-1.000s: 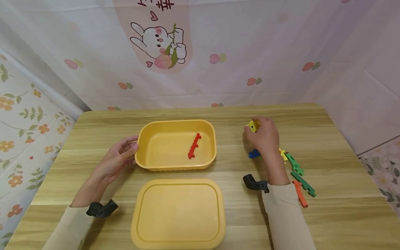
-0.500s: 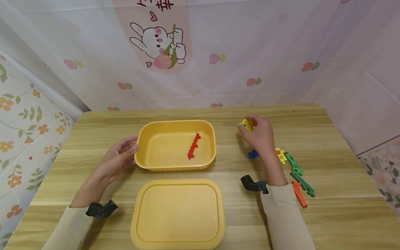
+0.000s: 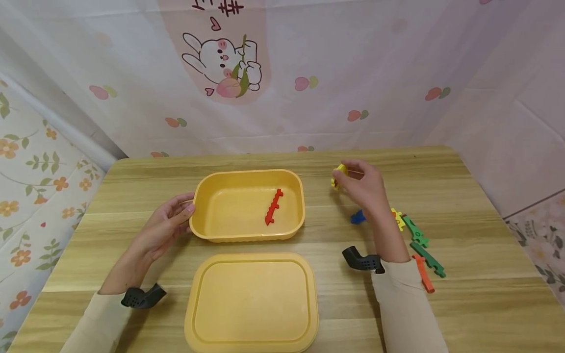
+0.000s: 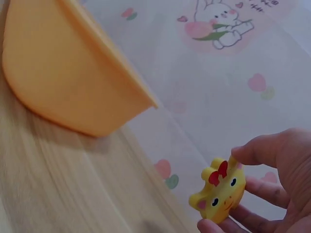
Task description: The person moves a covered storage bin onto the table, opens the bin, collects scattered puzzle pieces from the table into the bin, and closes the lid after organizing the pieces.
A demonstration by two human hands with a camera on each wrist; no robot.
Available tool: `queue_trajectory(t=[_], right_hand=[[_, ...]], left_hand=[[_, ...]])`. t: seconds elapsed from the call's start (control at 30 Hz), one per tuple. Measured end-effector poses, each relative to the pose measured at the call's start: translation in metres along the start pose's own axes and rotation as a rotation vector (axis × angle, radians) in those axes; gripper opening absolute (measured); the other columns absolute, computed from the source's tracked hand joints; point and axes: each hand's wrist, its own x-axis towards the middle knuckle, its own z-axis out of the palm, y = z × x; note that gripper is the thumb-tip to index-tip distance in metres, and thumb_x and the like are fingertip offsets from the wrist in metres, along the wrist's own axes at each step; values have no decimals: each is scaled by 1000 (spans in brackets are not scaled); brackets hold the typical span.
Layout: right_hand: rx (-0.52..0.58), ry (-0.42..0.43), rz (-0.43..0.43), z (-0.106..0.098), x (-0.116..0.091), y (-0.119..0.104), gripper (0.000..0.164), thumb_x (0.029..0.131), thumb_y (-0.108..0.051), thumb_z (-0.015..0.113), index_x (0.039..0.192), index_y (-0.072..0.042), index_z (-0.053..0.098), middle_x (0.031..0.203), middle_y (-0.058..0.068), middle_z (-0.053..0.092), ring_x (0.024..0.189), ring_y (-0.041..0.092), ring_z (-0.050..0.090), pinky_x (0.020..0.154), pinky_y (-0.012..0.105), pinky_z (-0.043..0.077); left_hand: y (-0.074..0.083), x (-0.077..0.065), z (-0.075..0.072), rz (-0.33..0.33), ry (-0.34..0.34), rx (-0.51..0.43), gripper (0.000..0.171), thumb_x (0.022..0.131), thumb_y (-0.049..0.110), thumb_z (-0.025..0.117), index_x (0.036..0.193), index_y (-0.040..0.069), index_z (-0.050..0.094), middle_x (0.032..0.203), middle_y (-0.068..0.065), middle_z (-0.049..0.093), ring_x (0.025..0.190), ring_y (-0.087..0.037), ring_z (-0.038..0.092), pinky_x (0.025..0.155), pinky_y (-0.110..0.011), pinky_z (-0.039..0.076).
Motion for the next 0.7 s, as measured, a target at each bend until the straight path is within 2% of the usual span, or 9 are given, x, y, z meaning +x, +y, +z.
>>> queue_trajectory(t=[0.1,0.17,0.33,0.43,0.7], right_hand=[[66,-22,-14,0,-1,-2,63,103,-37,70,153,-4,51,148,11,52,121,7,61,91,18,61],[119,-41,-26,1,-1,-3,59,103,-33,71,150,-4,53,142,6,54,115,2,62,92,21,62],[274,-112,-30,3,-1,-9,44,102,-24,73,140,-8,58,129,-2,55,114,9,63,95,27,63],[321,-145,-13,3,-2,-13,37,103,-25,72,136,-15,58,128,-3,53,116,11,59,95,26,63],[472,-192,-10,-2,-7,-27,34,105,-20,69,135,-15,57,128,-1,51,118,13,53,93,22,62]], left_hand=[[0,-1,0,-3,1,-2,57,112,20,54,161,0,33,126,-1,58,94,-6,64,77,-18,58],[-1,-1,0,-4,0,-3,58,112,20,54,162,0,32,125,0,58,94,-6,64,77,-18,58],[0,-1,1,-7,5,-8,57,112,19,54,162,0,32,123,1,58,94,-5,63,76,-18,57],[2,-1,1,-7,5,-6,57,113,20,53,162,0,32,124,1,58,95,-5,63,77,-18,57],[0,0,0,-14,8,-1,57,113,20,53,162,1,32,123,2,58,94,-5,63,77,-18,57]])
